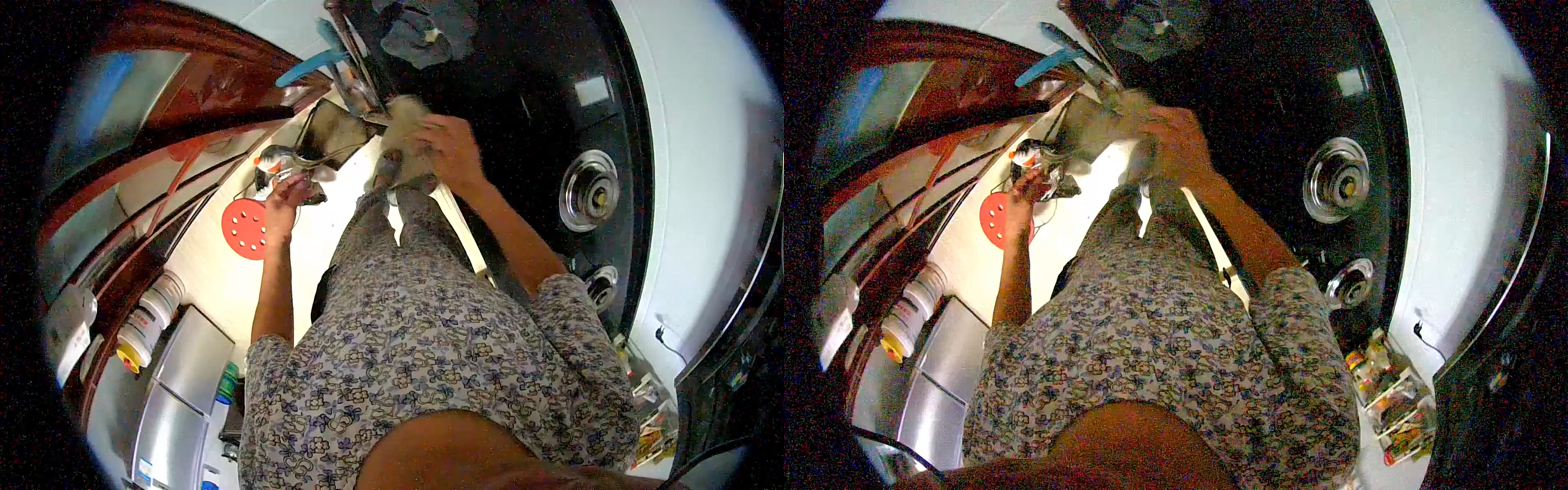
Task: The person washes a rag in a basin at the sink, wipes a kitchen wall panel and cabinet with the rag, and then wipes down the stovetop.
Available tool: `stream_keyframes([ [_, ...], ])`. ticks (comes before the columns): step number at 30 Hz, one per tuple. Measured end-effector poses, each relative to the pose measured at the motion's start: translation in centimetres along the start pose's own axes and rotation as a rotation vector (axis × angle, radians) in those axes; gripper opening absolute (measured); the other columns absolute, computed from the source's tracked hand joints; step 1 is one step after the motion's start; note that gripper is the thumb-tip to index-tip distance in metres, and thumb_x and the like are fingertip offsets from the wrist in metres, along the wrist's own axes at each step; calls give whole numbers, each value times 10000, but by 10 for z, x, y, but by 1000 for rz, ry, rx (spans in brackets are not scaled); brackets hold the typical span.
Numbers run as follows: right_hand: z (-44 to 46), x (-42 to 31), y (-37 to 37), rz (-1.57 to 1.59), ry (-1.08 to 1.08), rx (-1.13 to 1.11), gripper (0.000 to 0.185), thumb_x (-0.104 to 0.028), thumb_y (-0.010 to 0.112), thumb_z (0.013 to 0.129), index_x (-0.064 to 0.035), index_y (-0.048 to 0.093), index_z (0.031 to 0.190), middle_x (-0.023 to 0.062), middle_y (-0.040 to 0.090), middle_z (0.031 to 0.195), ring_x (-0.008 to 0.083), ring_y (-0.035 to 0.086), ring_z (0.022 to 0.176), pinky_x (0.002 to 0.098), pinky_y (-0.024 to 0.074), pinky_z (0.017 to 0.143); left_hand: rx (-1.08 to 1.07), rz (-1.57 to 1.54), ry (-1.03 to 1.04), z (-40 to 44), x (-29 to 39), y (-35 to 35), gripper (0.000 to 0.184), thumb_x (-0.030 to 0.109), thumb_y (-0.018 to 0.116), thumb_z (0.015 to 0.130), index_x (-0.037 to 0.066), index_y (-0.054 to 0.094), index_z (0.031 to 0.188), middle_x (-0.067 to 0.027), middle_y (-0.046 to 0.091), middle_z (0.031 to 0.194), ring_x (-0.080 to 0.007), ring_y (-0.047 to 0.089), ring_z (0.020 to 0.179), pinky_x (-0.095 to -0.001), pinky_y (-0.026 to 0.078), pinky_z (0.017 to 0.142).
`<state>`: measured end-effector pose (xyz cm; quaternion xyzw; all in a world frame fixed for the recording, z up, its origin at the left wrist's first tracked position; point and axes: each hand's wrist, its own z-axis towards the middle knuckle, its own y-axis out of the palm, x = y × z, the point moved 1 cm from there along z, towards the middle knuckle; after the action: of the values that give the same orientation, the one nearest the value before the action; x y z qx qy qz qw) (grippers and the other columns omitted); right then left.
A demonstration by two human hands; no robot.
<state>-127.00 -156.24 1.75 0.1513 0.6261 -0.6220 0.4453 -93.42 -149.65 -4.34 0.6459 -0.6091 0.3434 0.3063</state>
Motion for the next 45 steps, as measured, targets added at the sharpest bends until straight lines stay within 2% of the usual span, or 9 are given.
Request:
stream_keyframes([
  [9, 55, 48, 56, -523, -47, 84, 547, -154, 640, 777, -73, 453, 1284, 129, 381, 1344, 343, 347, 1228, 475, 343, 968, 84, 116, -96, -21, -13, -10, 271, 143, 563, 884, 5, 594, 1114, -104, 660, 1011, -206, 637, 879, -291, 491, 791],
  [17, 135, 72, 74, -489, 154, 68, 343, 1, 535, 699, -155, 657, 979, 45, 500, 1225, 310, 466, 1064, 384, 474, 855, 3, -28, 57, 5, 2, 28, 273, 162, 592, 891, -12, 595, 1101, -73, 656, 966, -134, 610, 817, -253, 477, 744],
  [21, 26, 56, 47, -208, -126, -20, 273, 3, 573, 710, -132, 648, 935, 69, 554, 1128, 327, 486, 1063, 388, 473, 854, -55, -131, 59, 23, 63, 76, 273, 212, 581, 903, -2, 603, 1071, -85, 661, 948, -132, 613, 797, -255, 480, 731],
  [25, -34, 48, 13, 424, 661, 58, 298, -96, 576, 790, -54, 605, 1084, 55, 600, 1114, 199, 594, 982, 355, 481, 855, -247, -420, 208, 58, 149, 132, 278, 208, 536, 913, -31, 599, 1041, -134, 664, 967, -166, 638, 815, -281, 511, 752],
  [27, -33, 12, -30, 1361, 827, 364, 397, -188, 546, 832, -41, 526, 1199, 99, 585, 1149, 229, 581, 1023, 388, 477, 881, -300, -487, 351, 54, 205, 170, 254, 192, 529, 903, -25, 606, 1008, -118, 655, 942, -209, 613, 855, -313, 476, 788],
  [37, -38, -57, -73, 1973, 402, 639, 389, -238, 394, 973, -43, 425, 1308, 110, 492, 1304, 275, 455, 1215, 423, 379, 1005, -851, -828, 295, 58, 269, 283, 377, 351, 481, 934, -3, 593, 1006, -137, 671, 880, -245, 662, 765, -323, 542, 701],
  [39, -44, -68, -78, 164, 474, 335, 406, -228, 420, 950, -49, 421, 1315, 118, 443, 1348, 277, 394, 1267, 382, 356, 1029, -873, -816, 231, 61, 262, 291, 382, 354, 480, 932, -3, 594, 1005, -136, 671, 881, -247, 661, 766, -326, 540, 700],
  [41, -52, -89, -88, -198, 633, 127, 410, -191, 449, 928, -38, 428, 1308, 133, 407, 1375, 280, 375, 1279, 354, 352, 1034, -842, -804, 203, 61, 255, 301, 382, 351, 474, 933, -5, 592, 1009, -128, 670, 868, -244, 652, 753, -320, 527, 702],
  [45, -35, -104, -68, -151, 169, 435, 400, -118, 530, 857, -13, 473, 1238, 161, 462, 1275, 296, 454, 1188, 328, 391, 986, -719, -580, 321, 46, 238, 324, 316, 293, 499, 934, 1, 606, 990, -99, 659, 819, -196, 622, 693, -293, 497, 670],
])
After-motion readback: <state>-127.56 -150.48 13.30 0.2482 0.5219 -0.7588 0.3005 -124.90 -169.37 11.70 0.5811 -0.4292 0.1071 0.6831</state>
